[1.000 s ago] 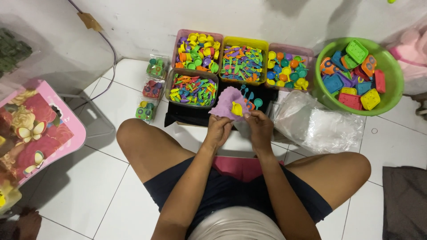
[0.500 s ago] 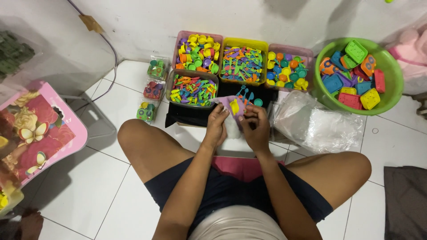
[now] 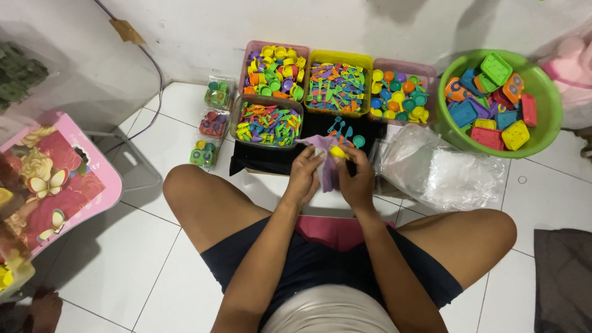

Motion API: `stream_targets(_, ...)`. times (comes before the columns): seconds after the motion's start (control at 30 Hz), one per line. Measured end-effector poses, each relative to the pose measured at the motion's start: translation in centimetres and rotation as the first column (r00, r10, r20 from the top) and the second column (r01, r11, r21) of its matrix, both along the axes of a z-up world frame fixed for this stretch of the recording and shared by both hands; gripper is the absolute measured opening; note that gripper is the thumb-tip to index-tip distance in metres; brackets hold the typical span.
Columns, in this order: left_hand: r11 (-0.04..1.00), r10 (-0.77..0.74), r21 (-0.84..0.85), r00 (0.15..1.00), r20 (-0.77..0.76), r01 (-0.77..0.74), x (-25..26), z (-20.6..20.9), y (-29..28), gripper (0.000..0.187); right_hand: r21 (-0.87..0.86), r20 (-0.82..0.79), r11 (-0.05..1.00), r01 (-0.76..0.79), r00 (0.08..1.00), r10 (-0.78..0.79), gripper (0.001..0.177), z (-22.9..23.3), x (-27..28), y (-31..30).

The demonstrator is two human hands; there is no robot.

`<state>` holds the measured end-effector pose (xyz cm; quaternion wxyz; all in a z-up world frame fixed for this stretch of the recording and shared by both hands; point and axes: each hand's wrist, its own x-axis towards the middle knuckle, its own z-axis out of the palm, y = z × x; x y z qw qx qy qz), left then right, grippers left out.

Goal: Cleaning small plastic toys with a cloth and sorting them into different colored bins.

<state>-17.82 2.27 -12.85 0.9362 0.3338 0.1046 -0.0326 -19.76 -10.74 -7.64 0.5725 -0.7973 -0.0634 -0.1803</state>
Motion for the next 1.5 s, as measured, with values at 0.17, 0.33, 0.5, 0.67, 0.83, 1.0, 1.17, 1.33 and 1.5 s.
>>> stream_targets(0.17,1.0,-0.029,0.004,1.0,0.004,0.029,0.1,-1.6,-1.2,0.034,0.01,-0.021,0.998,0.059,0.998,-0.059,0.018,-0.6,0.3,-0.3)
stream_targets(0.33,0.999,0.013,0.036,1.0,-0.008,-0.013,0.1,-0.8,-0.9,0.037,-0.138,0.095,0.99,0.043,0.995,-0.03,0.018,0.5,0.4,-0.3)
stream_targets(0.5,0.994,0.074,0.087,0.993,-0.095,-0.066,1.2,-2.6,-0.1,0.019,-0.225,0.124,0.964,-0.139,0.978,0.17,0.046,2.9,0.1,0.0)
stream_targets(0.67,0.982,0.038,0.186,0.996,-0.086,-0.022,1.2,-0.2,-0.3,0.014,-0.308,0.164,0.951,-0.021,0.984,0.075,0.038,1.2,0.3,-0.5)
stream_targets(0.83,0.969,0.03,0.245,0.998,-0.052,-0.016,1.6,1.6,-0.4,0.014,-0.398,0.298,0.917,0.017,0.948,0.111,0.043,0.7,0.7,-0.9)
stream_targets(1.0,0.956,-0.003,0.294,1.0,0.02,-0.003,3.5,4.6,0.0,0.015,-0.389,0.43,0.921,-0.003,0.884,0.184,0.039,3.5,2.4,-0.6)
stream_targets(1.17,0.978,-0.032,0.205,0.999,0.016,0.028,5.7,4.0,0.3,0.011,-0.317,0.246,0.948,-0.019,0.964,0.101,0.04,3.9,3.7,-0.3)
stream_targets(1.33,0.997,-0.02,0.072,0.998,-0.058,0.024,6.1,5.0,0.9,0.008,-0.207,0.255,0.977,-0.055,0.961,0.108,0.044,3.0,5.0,1.7)
stream_targets(1.5,0.995,0.087,0.05,0.991,-0.107,-0.082,6.9,1.9,0.7,0.009,-0.256,0.245,0.965,0.062,0.969,0.003,0.051,1.6,6.2,2.1)
